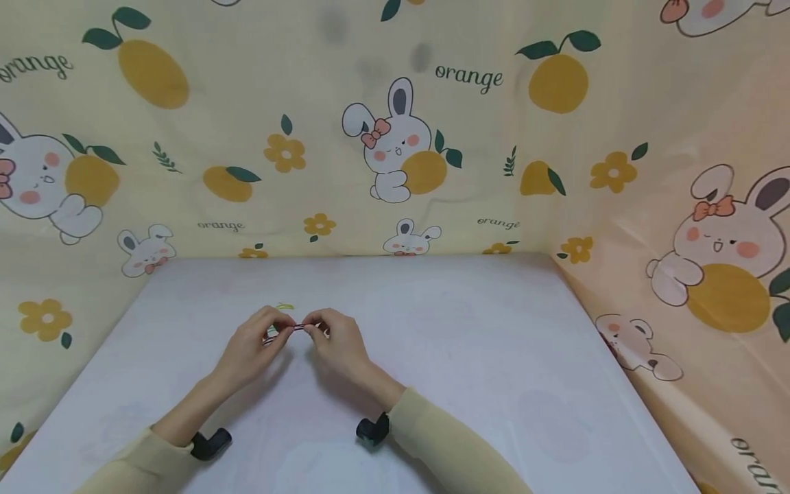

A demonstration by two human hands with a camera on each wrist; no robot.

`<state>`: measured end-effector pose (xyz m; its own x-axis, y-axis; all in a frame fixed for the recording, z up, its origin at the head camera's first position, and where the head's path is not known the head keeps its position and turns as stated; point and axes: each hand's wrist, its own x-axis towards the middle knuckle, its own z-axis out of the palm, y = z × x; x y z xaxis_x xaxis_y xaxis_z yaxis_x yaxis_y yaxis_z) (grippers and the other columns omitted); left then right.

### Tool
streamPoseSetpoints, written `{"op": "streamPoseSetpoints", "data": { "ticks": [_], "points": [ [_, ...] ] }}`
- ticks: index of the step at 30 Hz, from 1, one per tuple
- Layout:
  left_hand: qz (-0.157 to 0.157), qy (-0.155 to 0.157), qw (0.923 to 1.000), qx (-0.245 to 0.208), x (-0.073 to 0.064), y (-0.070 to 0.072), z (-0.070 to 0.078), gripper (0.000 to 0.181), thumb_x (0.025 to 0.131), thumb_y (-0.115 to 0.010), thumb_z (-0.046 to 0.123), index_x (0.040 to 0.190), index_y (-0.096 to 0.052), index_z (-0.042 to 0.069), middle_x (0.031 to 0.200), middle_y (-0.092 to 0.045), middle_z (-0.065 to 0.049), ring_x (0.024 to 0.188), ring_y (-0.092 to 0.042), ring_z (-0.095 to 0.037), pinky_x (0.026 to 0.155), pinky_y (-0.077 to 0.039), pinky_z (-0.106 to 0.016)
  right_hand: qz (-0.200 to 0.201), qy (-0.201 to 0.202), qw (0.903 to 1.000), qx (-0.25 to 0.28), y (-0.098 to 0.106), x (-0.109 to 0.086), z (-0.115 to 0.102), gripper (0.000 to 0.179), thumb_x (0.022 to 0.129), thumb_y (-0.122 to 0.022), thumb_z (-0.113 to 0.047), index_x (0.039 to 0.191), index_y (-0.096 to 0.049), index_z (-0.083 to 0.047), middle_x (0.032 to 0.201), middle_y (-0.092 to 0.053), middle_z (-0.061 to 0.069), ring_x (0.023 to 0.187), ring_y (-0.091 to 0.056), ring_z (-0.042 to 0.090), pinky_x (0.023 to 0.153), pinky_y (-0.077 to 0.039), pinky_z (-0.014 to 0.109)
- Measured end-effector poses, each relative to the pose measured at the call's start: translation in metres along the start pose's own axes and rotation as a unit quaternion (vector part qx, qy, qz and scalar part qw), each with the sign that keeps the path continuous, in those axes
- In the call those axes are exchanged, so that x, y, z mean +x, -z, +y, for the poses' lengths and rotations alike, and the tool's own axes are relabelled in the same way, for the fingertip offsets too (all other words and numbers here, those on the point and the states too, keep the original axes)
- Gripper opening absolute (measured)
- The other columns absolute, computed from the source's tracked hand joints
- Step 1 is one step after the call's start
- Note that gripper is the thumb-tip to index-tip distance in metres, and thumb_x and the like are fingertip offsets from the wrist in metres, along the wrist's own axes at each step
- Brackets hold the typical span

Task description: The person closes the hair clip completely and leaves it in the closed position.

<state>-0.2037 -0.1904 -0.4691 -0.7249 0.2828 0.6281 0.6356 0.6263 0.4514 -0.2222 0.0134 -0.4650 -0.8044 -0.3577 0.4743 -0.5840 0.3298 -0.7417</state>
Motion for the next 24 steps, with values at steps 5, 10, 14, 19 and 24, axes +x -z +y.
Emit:
{"op": "streamPoseSetpoints", "data": {
  "ticks": [5, 10, 14, 19, 24],
  "points": [
    [0.012, 0.006, 0.9999, -0.009, 0.012, -0.008, 0.006, 0.016, 0.092, -0.077, 0.001, 0.102, -0.068, 0.009, 0.096, -0.065, 0.001, 0.088, -0.061, -0.013, 0.064, -0.051, -0.031, 0.031, 0.01, 0.9994, 0.012, 0.012, 0.001, 0.001, 0.007, 0.097, -0.072, -0.003, 0.104, -0.073, -0.002, 0.096, -0.076, 0.008, 0.077, -0.069, 0.018, 0.073, -0.055, 0.027],
    [0.029, 0.008, 0.9991, -0.031, 0.027, -0.017, 0.014, 0.014, 0.093, -0.075, 0.0, 0.102, -0.068, 0.007, 0.095, -0.065, -0.002, 0.087, -0.063, -0.016, 0.065, -0.047, -0.03, 0.063, 0.011, 0.9978, 0.017, 0.023, 0.002, 0.003, 0.006, 0.097, -0.073, -0.004, 0.102, -0.073, -0.003, 0.095, -0.076, 0.007, 0.077, -0.067, 0.016, 0.071, -0.054, 0.027],
    [0.041, 0.005, 0.9982, -0.044, 0.039, -0.023, 0.022, 0.012, 0.093, -0.075, -0.001, 0.101, -0.068, 0.005, 0.094, -0.066, -0.004, 0.085, -0.063, -0.018, 0.065, -0.046, -0.027, 0.087, 0.011, 0.996, 0.019, 0.033, 0.003, 0.002, 0.005, 0.096, -0.073, -0.004, 0.101, -0.074, -0.004, 0.094, -0.076, 0.006, 0.075, -0.065, 0.014, 0.07, -0.053, 0.027],
    [0.045, 0.005, 0.9976, -0.052, 0.049, -0.031, 0.029, 0.008, 0.095, -0.073, 0.001, 0.1, -0.068, 0.005, 0.094, -0.066, -0.005, 0.085, -0.063, -0.018, 0.066, -0.047, -0.028, 0.108, 0.001, 0.9939, 0.021, 0.044, 0.002, 0.0, 0.005, 0.096, -0.074, -0.003, 0.1, -0.075, -0.004, 0.093, -0.075, 0.006, 0.075, -0.064, 0.016, 0.068, -0.051, 0.03],
    [0.047, 0.004, 0.997, -0.062, 0.057, -0.037, 0.036, 0.006, 0.096, -0.072, 0.002, 0.1, -0.069, 0.005, 0.095, -0.067, -0.006, 0.084, -0.061, -0.018, 0.066, -0.048, -0.029, 0.123, -0.002, 0.9921, 0.024, 0.053, 0.001, 0.003, 0.005, 0.096, -0.073, -0.003, 0.1, -0.075, -0.004, 0.093, -0.076, 0.006, 0.074, -0.064, 0.017, 0.066, -0.05, 0.032]
  ]
}}
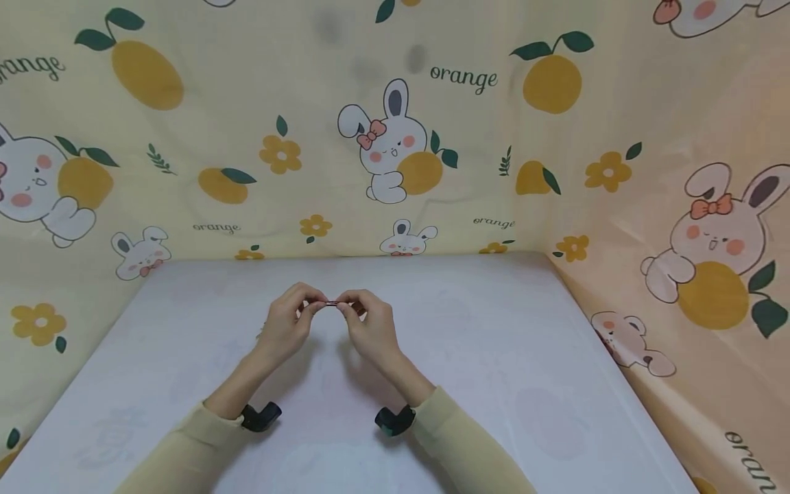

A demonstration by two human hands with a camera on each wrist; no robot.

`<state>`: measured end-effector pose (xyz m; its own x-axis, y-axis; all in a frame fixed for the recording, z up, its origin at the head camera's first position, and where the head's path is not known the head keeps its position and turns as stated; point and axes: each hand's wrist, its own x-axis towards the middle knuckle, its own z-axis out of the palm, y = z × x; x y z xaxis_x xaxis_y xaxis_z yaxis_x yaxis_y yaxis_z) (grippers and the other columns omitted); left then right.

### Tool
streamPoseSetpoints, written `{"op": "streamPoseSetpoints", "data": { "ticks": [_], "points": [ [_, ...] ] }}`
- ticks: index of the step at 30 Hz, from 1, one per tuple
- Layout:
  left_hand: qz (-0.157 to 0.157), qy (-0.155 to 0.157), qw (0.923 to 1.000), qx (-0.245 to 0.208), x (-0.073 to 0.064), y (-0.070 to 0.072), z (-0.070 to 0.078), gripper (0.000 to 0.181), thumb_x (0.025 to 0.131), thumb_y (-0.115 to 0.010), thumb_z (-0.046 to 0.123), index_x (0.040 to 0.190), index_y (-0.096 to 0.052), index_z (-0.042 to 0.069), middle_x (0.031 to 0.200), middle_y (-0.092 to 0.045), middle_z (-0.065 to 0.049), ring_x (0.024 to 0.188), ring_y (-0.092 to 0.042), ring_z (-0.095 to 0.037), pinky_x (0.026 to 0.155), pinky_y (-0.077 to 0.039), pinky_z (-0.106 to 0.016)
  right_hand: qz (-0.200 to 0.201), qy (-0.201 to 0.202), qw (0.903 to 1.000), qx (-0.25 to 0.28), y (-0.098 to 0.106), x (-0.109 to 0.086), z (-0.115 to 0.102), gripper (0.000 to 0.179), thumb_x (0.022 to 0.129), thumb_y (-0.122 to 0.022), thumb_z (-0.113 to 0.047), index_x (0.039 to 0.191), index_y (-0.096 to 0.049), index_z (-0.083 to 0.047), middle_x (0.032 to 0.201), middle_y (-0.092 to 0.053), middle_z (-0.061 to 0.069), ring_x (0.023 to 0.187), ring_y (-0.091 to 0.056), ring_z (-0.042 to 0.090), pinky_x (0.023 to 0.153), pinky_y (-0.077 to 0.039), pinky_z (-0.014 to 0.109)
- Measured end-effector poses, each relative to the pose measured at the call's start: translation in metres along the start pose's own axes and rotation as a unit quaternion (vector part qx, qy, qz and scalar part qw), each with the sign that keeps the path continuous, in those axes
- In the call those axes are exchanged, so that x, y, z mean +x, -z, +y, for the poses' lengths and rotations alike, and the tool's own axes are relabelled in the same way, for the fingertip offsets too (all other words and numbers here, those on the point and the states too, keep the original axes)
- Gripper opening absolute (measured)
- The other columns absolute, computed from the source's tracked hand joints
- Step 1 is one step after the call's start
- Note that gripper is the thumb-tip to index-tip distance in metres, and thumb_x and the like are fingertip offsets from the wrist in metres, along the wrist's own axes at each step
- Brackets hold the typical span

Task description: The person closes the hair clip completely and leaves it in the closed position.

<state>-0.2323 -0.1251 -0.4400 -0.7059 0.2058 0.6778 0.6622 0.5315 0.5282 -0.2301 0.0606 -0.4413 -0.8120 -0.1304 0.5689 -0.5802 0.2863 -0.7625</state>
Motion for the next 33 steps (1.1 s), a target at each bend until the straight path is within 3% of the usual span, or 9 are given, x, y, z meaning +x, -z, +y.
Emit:
{"op": "streamPoseSetpoints", "data": {
  "ticks": [11, 16, 18, 23, 28, 33],
  "points": [
    [0.0, -0.01, 0.9998, -0.017, 0.013, -0.016, 0.008, 0.003, 0.097, -0.07, 0.004, 0.1, -0.069, 0.003, 0.095, -0.067, -0.007, 0.086, -0.062, -0.02, 0.07, -0.051, -0.034, 0.027, 0.002, 0.9996, 0.011, 0.017, -0.001, 0.006, 0.005, 0.096, -0.074, -0.006, 0.101, -0.076, -0.006, 0.094, -0.076, 0.006, 0.074, -0.063, 0.022, 0.067, -0.045, 0.023],
    [0.008, -0.029, 0.9995, 0.009, 0.015, -0.023, 0.011, 0.005, 0.095, -0.072, 0.005, 0.1, -0.07, 0.004, 0.095, -0.067, -0.007, 0.091, -0.063, -0.022, 0.077, -0.053, -0.038, 0.04, 0.005, 0.9991, 0.012, 0.027, -0.001, -0.017, 0.006, 0.093, -0.072, 0.006, 0.098, -0.073, 0.004, 0.091, -0.074, 0.016, 0.073, -0.062, 0.029, 0.067, -0.043, 0.021],
    [0.018, -0.044, 0.9987, 0.018, 0.015, -0.027, 0.011, 0.007, 0.094, -0.074, 0.005, 0.1, -0.07, 0.006, 0.096, -0.067, -0.005, 0.092, -0.063, -0.022, 0.078, -0.054, -0.038, 0.043, 0.014, 0.999, 0.007, 0.03, -0.001, -0.025, 0.007, 0.091, -0.071, 0.011, 0.097, -0.072, 0.007, 0.09, -0.073, 0.019, 0.072, -0.062, 0.029, 0.066, -0.045, 0.023],
    [0.031, -0.067, 0.9968, 0.031, 0.013, -0.033, 0.008, 0.012, 0.095, -0.075, 0.01, 0.105, -0.07, 0.006, 0.1, -0.066, -0.006, 0.096, -0.064, -0.022, 0.083, -0.056, -0.037, 0.046, 0.056, 0.9974, -0.001, 0.035, -0.002, -0.014, 0.008, 0.09, -0.072, 0.013, 0.095, -0.071, 0.007, 0.088, -0.072, 0.019, 0.071, -0.062, 0.029, 0.066, -0.048, 0.03],
    [0.036, -0.076, 0.9957, 0.037, 0.014, -0.036, 0.007, 0.021, 0.095, -0.076, 0.014, 0.112, -0.071, 0.005, 0.107, -0.068, -0.007, 0.102, -0.065, -0.025, 0.088, -0.056, -0.039, 0.045, 0.097, 0.9943, 0.002, 0.04, -0.001, -0.01, 0.011, 0.088, -0.072, 0.016, 0.095, -0.069, 0.008, 0.087, -0.071, 0.021, 0.072, -0.061, 0.026, 0.069, -0.048, 0.024],
    [0.039, -0.095, 0.9939, 0.04, 0.014, -0.037, 0.007, 0.019, 0.093, -0.077, 0.011, 0.11, -0.073, 0.005, 0.106, -0.07, -0.006, 0.101, -0.066, -0.025, 0.086, -0.056, -0.04, 0.035, 0.119, 0.9922, 0.008, 0.045, 0.0, -0.008, 0.012, 0.087, -0.072, 0.016, 0.095, -0.068, 0.008, 0.087, -0.07, 0.022, 0.073, -0.059, 0.022, 0.07, -0.047, 0.022]
  ]
}}
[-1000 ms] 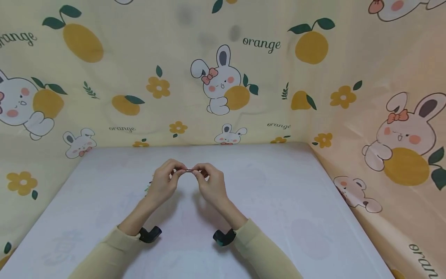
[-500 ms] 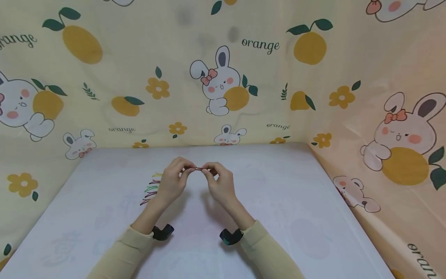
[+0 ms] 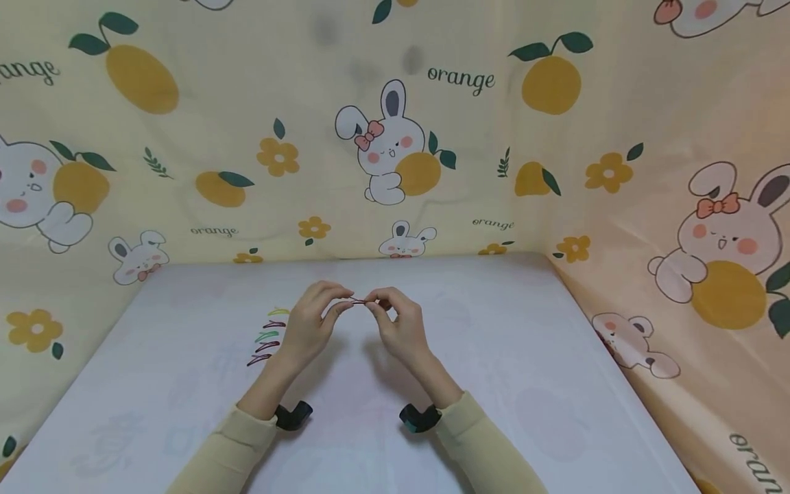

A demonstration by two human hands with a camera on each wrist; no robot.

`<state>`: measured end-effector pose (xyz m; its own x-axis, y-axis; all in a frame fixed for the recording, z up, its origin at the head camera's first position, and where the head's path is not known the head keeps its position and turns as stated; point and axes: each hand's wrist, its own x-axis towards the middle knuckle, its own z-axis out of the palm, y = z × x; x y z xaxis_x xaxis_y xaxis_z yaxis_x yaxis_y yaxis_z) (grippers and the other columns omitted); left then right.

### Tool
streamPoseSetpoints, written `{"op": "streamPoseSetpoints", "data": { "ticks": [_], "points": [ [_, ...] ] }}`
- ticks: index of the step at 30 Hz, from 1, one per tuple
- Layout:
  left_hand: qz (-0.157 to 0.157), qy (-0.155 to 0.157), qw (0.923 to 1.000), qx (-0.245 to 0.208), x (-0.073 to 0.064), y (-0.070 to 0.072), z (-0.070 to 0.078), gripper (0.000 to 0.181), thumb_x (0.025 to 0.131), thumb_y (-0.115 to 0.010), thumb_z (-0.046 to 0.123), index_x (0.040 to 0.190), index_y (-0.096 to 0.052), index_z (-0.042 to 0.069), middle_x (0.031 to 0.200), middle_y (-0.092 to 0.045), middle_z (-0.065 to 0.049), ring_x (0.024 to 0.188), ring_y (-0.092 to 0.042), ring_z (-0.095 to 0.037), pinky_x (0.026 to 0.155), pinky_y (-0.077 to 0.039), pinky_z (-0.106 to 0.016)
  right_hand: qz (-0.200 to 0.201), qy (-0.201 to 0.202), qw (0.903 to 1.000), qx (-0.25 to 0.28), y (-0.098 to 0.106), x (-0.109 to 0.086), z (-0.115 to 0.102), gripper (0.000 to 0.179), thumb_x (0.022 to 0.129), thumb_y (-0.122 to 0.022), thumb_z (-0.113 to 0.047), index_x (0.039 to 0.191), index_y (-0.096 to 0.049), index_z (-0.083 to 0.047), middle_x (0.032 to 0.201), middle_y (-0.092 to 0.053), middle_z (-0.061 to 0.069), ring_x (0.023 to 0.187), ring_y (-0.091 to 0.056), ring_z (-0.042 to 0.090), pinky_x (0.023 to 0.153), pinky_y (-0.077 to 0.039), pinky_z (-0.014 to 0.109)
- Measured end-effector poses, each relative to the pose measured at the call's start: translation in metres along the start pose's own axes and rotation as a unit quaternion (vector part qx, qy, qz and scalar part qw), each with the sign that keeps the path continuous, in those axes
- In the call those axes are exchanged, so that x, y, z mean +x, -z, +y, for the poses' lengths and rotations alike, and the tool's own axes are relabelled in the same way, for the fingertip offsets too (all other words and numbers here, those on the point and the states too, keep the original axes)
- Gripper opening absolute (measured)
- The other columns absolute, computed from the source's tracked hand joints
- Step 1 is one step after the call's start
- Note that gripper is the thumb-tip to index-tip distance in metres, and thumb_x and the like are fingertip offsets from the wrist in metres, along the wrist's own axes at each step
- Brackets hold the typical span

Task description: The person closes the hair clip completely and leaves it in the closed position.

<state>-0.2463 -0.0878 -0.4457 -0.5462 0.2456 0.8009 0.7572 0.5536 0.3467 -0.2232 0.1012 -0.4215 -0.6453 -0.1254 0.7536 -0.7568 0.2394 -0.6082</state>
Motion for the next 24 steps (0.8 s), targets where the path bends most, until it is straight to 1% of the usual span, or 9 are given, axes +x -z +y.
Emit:
{"op": "streamPoseSetpoints", "data": {
  "ticks": [11, 20, 24],
  "points": [
    [-0.002, -0.013, 0.9998, -0.011, 0.002, 0.0039, 0.0046, 0.013, 0.092, -0.078, 0.011, 0.102, -0.072, 0.005, 0.099, -0.07, -0.004, 0.096, -0.066, -0.02, 0.083, -0.056, -0.036, -0.023, -0.003, 0.9996, 0.014, 0.0063, 0.0031, -0.0025, 0.012, 0.088, -0.07, 0.018, 0.096, -0.068, 0.009, 0.09, -0.071, 0.022, 0.075, -0.061, 0.03, 0.074, -0.049, 0.024],
    [0.01, -0.019, 0.9995, -0.024, 0.0039, 0.0053, 0.0077, 0.011, 0.091, -0.078, 0.007, 0.099, -0.07, 0.005, 0.094, -0.069, -0.003, 0.091, -0.066, -0.02, 0.079, -0.056, -0.035, -0.027, -0.009, 0.9994, 0.021, 0.0083, 0.0055, -0.007, 0.014, 0.087, -0.069, 0.02, 0.096, -0.067, 0.009, 0.089, -0.07, 0.023, 0.075, -0.061, 0.029, 0.075, -0.048, 0.021],
    [0.012, -0.014, 0.9991, -0.038, 0.0041, 0.0046, 0.0084, 0.011, 0.09, -0.078, 0.006, 0.097, -0.069, 0.005, 0.093, -0.068, -0.004, 0.09, -0.065, -0.02, 0.078, -0.056, -0.035, -0.03, -0.013, 0.9993, 0.021, 0.0084, 0.0056, -0.0082, 0.014, 0.088, -0.069, 0.019, 0.096, -0.067, 0.009, 0.089, -0.07, 0.023, 0.076, -0.061, 0.027, 0.075, -0.048, 0.021]
  ]
}}
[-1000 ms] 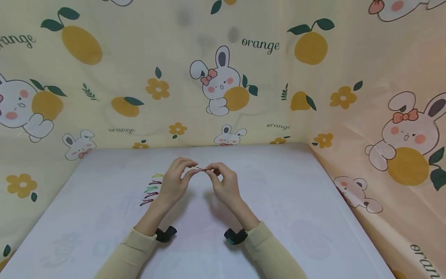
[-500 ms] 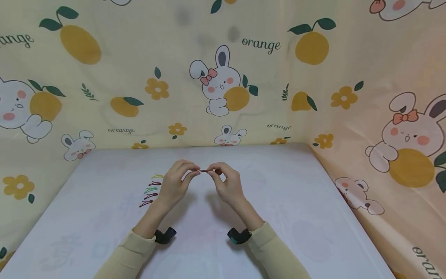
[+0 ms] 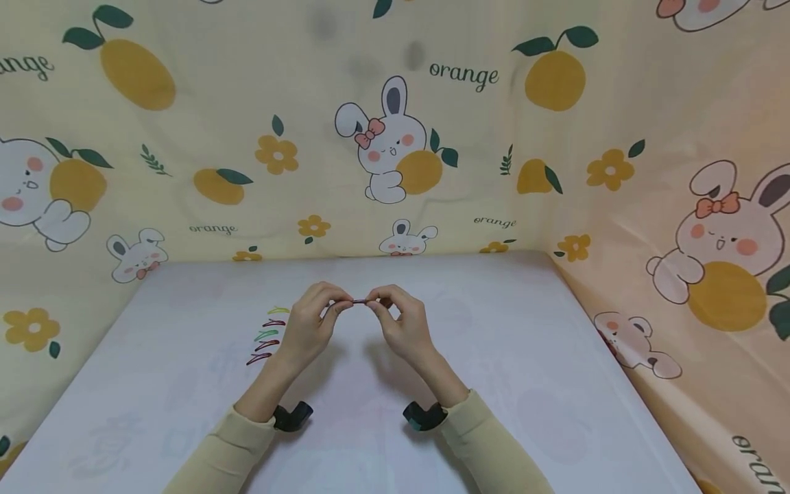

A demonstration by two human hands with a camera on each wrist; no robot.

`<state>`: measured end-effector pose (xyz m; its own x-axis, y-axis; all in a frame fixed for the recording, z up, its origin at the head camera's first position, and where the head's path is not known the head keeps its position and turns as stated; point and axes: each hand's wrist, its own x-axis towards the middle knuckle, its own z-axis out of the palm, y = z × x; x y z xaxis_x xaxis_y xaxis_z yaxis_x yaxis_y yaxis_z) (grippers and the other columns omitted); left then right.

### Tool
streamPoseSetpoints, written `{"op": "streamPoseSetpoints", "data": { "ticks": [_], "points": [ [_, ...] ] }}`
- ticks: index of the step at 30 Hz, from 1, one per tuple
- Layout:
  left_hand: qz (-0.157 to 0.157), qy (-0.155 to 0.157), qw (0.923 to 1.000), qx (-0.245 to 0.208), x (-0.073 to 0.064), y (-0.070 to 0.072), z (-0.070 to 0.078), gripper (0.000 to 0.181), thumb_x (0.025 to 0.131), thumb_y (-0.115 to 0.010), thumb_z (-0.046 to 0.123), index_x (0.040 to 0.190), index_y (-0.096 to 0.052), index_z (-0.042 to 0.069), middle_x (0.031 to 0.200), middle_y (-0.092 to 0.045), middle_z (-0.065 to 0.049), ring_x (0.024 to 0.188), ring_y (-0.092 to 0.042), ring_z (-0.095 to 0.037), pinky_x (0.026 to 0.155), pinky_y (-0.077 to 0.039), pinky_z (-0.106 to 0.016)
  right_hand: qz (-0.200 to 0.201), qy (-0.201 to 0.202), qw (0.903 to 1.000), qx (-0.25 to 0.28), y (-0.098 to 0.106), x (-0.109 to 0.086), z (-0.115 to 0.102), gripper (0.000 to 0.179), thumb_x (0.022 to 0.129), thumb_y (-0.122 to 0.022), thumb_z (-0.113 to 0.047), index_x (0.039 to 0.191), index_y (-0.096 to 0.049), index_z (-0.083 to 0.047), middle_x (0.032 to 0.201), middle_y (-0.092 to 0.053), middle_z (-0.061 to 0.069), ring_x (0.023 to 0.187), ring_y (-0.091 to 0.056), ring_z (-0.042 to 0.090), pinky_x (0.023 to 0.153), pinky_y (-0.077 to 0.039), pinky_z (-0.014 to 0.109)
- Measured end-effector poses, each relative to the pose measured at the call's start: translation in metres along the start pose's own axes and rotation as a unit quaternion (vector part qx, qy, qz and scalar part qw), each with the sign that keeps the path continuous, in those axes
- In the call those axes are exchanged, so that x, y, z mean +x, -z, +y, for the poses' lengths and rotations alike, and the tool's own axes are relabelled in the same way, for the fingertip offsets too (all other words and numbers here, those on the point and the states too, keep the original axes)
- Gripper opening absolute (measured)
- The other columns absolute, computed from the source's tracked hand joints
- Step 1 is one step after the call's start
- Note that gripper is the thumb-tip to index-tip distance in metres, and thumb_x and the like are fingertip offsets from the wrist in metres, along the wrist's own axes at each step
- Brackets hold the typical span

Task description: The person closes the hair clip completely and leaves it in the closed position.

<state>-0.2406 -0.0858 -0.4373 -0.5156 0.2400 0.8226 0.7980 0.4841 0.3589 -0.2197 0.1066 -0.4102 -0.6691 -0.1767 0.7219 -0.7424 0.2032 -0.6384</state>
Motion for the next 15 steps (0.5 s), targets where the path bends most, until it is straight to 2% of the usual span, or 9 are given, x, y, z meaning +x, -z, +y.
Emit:
{"op": "streamPoseSetpoints", "data": {
  "ticks": [7, 15],
  "points": [
    [0.004, 0.018, 0.9986, -0.049, 0.0003, -0.0022, 0.0005, 0.009, 0.09, -0.076, 0.0, 0.094, -0.069, 0.003, 0.089, -0.068, -0.006, 0.086, -0.065, -0.02, 0.071, -0.055, -0.037, -0.007, 0.009, 0.9999, 0.003, 0.0012, 0.0004, 0.0001, 0.011, 0.089, -0.069, 0.018, 0.095, -0.067, 0.009, 0.088, -0.07, 0.023, 0.076, -0.062, 0.03, 0.075, -0.05, 0.022],
    [0.004, 0.023, 0.9982, -0.056, 0.0002, -0.0018, 0.0029, 0.009, 0.09, -0.076, -0.001, 0.093, -0.069, 0.004, 0.088, -0.068, -0.006, 0.083, -0.065, -0.02, 0.069, -0.053, -0.035, -0.015, 0.015, 0.9998, 0.002, 0.0024, -0.0001, 0.0014, 0.009, 0.089, -0.07, 0.016, 0.094, -0.067, 0.009, 0.087, -0.07, 0.023, 0.075, -0.063, 0.028, 0.074, -0.051, 0.024]
  ]
}}
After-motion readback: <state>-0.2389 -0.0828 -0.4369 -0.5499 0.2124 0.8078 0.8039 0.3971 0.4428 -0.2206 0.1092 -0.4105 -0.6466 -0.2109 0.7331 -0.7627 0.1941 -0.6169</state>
